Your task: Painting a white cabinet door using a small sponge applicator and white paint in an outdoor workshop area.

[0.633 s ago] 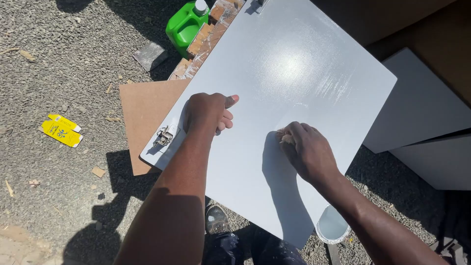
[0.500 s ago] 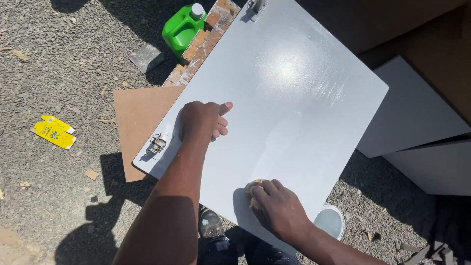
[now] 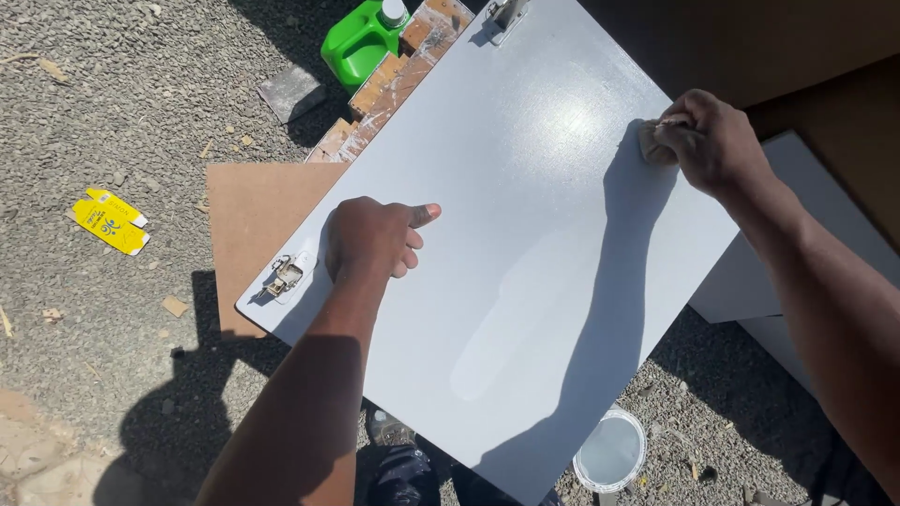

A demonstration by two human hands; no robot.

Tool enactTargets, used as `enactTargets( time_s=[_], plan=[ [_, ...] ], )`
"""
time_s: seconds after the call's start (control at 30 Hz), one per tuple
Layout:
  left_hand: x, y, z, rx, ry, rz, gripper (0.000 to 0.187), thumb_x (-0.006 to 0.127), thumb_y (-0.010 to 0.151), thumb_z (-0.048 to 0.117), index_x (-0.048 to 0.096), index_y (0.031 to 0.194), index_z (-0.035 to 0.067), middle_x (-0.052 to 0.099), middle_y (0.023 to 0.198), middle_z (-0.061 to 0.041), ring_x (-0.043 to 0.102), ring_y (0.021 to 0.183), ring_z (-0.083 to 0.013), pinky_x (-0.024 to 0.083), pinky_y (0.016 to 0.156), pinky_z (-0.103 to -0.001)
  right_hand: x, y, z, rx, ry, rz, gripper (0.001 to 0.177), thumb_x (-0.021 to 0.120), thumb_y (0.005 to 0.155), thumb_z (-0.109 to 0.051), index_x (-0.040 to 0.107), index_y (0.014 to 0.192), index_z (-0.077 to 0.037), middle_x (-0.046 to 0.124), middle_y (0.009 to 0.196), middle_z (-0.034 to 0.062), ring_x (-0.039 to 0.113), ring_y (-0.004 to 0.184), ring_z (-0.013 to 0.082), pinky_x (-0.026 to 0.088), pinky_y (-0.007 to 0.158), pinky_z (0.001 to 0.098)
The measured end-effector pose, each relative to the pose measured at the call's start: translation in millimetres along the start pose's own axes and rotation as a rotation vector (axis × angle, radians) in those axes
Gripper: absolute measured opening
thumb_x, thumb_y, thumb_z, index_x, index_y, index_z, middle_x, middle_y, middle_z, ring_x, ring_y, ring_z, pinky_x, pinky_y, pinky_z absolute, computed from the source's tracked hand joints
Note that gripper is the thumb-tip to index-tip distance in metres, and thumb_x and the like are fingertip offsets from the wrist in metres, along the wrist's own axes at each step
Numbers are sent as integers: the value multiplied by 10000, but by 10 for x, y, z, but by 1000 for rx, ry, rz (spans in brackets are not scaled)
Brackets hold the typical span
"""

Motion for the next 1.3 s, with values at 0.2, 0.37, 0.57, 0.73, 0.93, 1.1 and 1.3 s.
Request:
enactTargets(
  time_s=[0.2,0.37,0.57,0.73,0.93,1.1,1.3],
  plan=[
    [90,205,-92,138,1538,-410,245,504,727,238,331,896,204,276,835,-61,324,847,-217,-108,1268,-575,1165,-2002,-867,-7,81,-189,221,493,889,-308,593,997,-144,797,898,-49,695,802,296,476,690,414],
    [8,-240,13,-6,-153,-13,410,774,851,72,411,665,25,430,654,-116,218,561,-194,218,464,-291,1988,-3813,-1676,-606,263,-509,339,655,846,-215,570,1164,-134,647,1155,83,597,889,323,507,621,469],
    [50,-65,-42,-34,-99,-91,430,785,946,288,566,669,42,152,689,-5,137,610,-176,83,518,-316,1698,-2847,-959,-281,-241,-95,355,583,765,-35,577,1103,-144,598,958,71,536,826,325,472,562,493],
    [163,348,-213,96,157,90,393,733,957,368,708,867,-15,572,758,-159,581,645,-236,465,611,-338,741,-1052,-388,-177,-480,155,297,598,938,20,675,1198,-101,624,900,67,676,869,264,549,618,323],
    [62,65,-63,-77,-7,-159,220,379,811,84,226,897,216,80,831,-9,116,725,-212,303,1084,-640,-84,345,270,-217,-202,251,168,534,1024,-154,640,1083,-38,699,1035,131,620,903,336,451,678,456],
    [9,-97,27,11,117,19,191,497,837,-5,323,831,72,441,773,-323,233,628,-250,477,960,-780,489,-676,-379,1,-17,25,301,434,957,-250,534,1078,7,681,976,190,606,830,383,414,659,493],
    [41,-67,-33,46,197,-120,165,414,748,85,274,822,133,119,728,-62,125,652,-218,410,1067,-706,1877,-3058,-1339,-325,10,-220,239,568,951,-313,566,1115,-140,682,1004,40,663,885,338,497,605,498]
  ],
)
Point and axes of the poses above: each hand's wrist, its own y-axis towards the middle knuckle, its own x-axis out of the palm, z = x × y, the point moved 4 cm from there along y, towards the middle knuckle
